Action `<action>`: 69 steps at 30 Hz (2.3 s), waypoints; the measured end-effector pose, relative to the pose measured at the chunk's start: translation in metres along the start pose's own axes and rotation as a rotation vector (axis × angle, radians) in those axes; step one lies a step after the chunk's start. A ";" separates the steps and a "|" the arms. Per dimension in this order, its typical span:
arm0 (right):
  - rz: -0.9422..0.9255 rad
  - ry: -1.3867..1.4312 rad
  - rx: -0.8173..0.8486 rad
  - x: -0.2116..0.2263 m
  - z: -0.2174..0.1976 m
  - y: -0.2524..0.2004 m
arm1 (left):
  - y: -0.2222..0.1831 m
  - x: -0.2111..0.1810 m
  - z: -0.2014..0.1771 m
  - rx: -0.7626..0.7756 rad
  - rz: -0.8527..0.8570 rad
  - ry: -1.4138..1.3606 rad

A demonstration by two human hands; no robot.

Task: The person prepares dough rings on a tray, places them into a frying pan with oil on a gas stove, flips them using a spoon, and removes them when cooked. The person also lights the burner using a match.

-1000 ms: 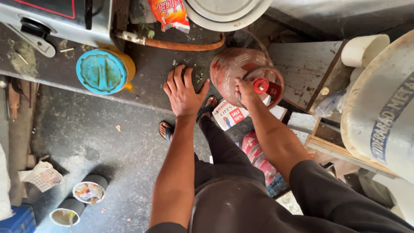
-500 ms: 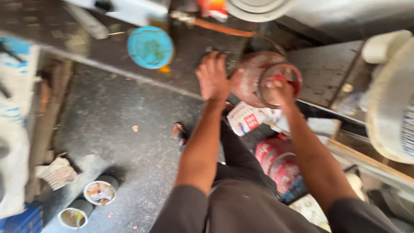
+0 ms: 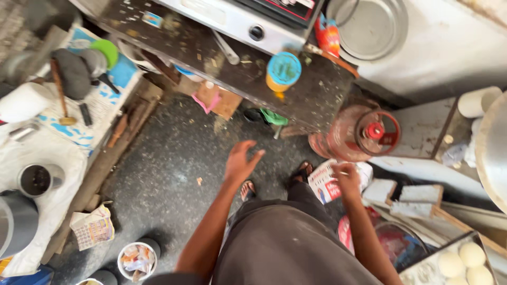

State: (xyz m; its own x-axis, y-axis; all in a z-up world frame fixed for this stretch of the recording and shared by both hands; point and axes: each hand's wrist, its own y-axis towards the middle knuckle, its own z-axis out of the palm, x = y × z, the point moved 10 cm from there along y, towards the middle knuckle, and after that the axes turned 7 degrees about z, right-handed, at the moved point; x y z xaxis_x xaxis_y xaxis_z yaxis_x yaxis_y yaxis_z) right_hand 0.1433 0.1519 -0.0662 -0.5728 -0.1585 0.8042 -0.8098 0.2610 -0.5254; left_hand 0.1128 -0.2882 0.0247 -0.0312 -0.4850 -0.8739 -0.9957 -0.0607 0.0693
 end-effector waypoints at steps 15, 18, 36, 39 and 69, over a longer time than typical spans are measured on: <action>-0.932 -0.943 0.096 0.309 0.491 0.132 | -0.026 0.130 -0.165 -0.211 -0.395 -0.037; -0.783 -1.083 -0.013 0.315 0.515 0.143 | -0.052 0.156 -0.189 -0.109 -0.546 0.103; -0.040 -0.728 0.055 0.248 0.516 0.185 | 0.113 0.272 -0.292 0.123 -0.220 -0.093; 0.169 -0.351 0.263 0.206 0.516 0.157 | 0.149 0.278 -0.314 0.148 -0.319 -0.124; -0.883 -0.510 0.117 0.504 0.462 -0.051 | 0.212 0.174 -0.345 -0.140 -0.188 -0.302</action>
State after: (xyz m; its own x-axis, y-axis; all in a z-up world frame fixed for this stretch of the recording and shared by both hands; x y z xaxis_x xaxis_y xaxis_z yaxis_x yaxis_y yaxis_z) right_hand -0.1631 -0.3808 0.2377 0.2699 -0.6423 0.7173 -0.9602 -0.2351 0.1507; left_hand -0.0742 -0.6867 0.0534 0.1061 -0.1763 -0.9786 -0.9656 -0.2531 -0.0590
